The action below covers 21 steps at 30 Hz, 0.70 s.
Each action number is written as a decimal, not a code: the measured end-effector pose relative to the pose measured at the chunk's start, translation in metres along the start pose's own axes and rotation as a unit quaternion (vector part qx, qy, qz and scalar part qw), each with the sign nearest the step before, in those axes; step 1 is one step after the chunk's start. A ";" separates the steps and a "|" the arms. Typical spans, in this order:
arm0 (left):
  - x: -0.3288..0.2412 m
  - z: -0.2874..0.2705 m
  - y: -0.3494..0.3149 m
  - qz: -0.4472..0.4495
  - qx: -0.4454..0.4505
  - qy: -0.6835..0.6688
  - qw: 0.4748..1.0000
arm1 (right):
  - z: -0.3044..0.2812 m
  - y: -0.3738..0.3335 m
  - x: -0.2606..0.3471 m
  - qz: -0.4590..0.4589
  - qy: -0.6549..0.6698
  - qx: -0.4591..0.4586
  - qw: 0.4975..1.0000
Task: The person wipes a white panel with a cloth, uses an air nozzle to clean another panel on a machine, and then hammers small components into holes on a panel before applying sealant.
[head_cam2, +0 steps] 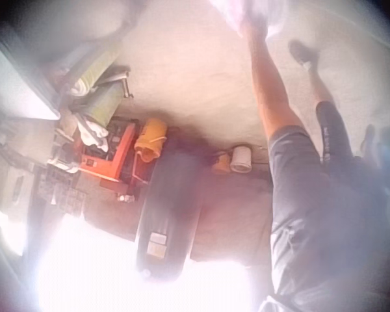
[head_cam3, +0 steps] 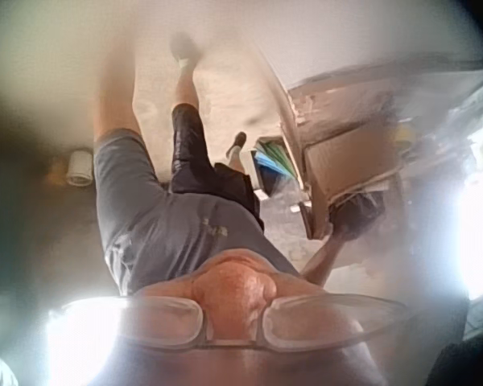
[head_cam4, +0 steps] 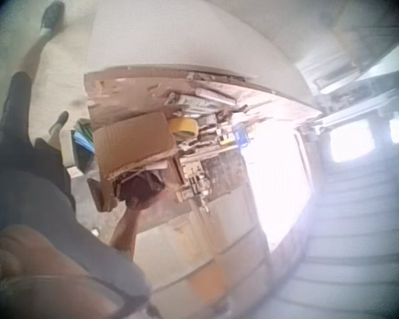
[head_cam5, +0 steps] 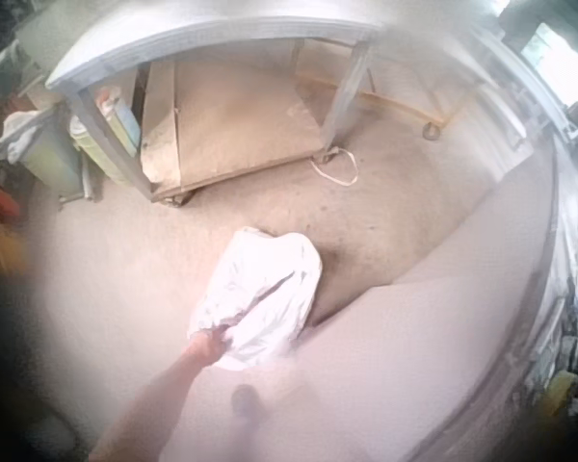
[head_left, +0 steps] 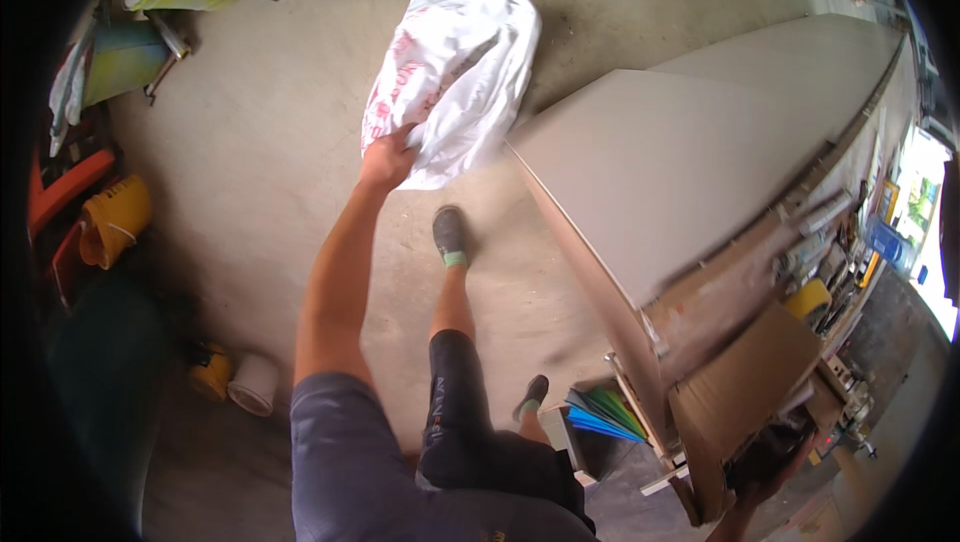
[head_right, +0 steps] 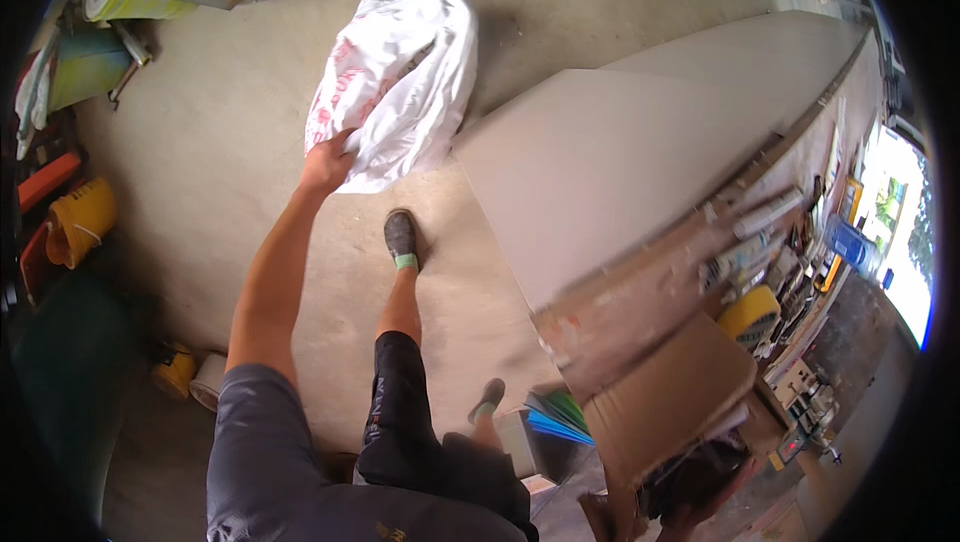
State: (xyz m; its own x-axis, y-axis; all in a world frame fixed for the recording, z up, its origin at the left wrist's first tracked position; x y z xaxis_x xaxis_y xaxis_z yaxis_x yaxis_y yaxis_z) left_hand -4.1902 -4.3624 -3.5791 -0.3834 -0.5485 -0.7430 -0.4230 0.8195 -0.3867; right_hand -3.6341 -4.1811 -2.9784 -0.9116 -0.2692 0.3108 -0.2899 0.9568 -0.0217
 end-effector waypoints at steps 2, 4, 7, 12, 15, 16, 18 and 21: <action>-0.032 -0.049 -0.056 0.074 -0.020 -0.067 0.995 | -0.006 0.000 0.027 -0.004 -0.014 -0.011 1.000; -0.083 -0.081 -0.094 0.118 -0.001 -0.103 0.988 | -0.004 0.000 0.039 -0.019 0.001 -0.014 1.000; -0.159 -0.062 -0.119 0.235 -0.030 -0.033 0.971 | 0.016 0.023 0.023 -0.085 0.067 -0.017 0.994; -0.217 0.039 -0.199 0.230 -0.072 0.022 0.970 | 0.013 -0.013 -0.025 -0.050 0.163 -0.176 0.969; -0.264 0.126 -0.274 0.306 -0.097 0.005 0.947 | 0.011 -0.151 -0.061 -0.075 0.217 -0.043 0.972; -0.256 0.162 -0.282 0.296 -0.010 -0.005 0.955 | 0.028 -0.193 -0.069 -0.122 0.263 0.069 0.955; -0.222 0.253 -0.304 0.258 0.046 -0.053 0.964 | 0.046 -0.282 -0.143 0.072 0.193 0.346 0.915; -0.055 0.442 -0.296 0.002 0.166 -0.152 0.974 | 0.085 -0.440 -0.298 0.406 0.141 0.440 0.788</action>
State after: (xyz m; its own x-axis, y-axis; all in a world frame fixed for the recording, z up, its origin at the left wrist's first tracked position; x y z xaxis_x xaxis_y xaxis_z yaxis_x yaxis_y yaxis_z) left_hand -3.6813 -4.5019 -3.6651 -0.1024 -0.5116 -0.8531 -0.1137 0.8580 -0.5009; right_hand -3.2594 -4.5313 -3.1426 -0.8353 0.5474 0.0503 0.1534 0.3200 -0.9349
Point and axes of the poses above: each hand's wrist, its own y-axis towards the middle knuckle, its own z-axis out of the palm, x = y × z, the point moved 2 cm from there along y, towards the middle knuckle, and after that the axes turned 12 degrees about z, right-handed, at the moved point
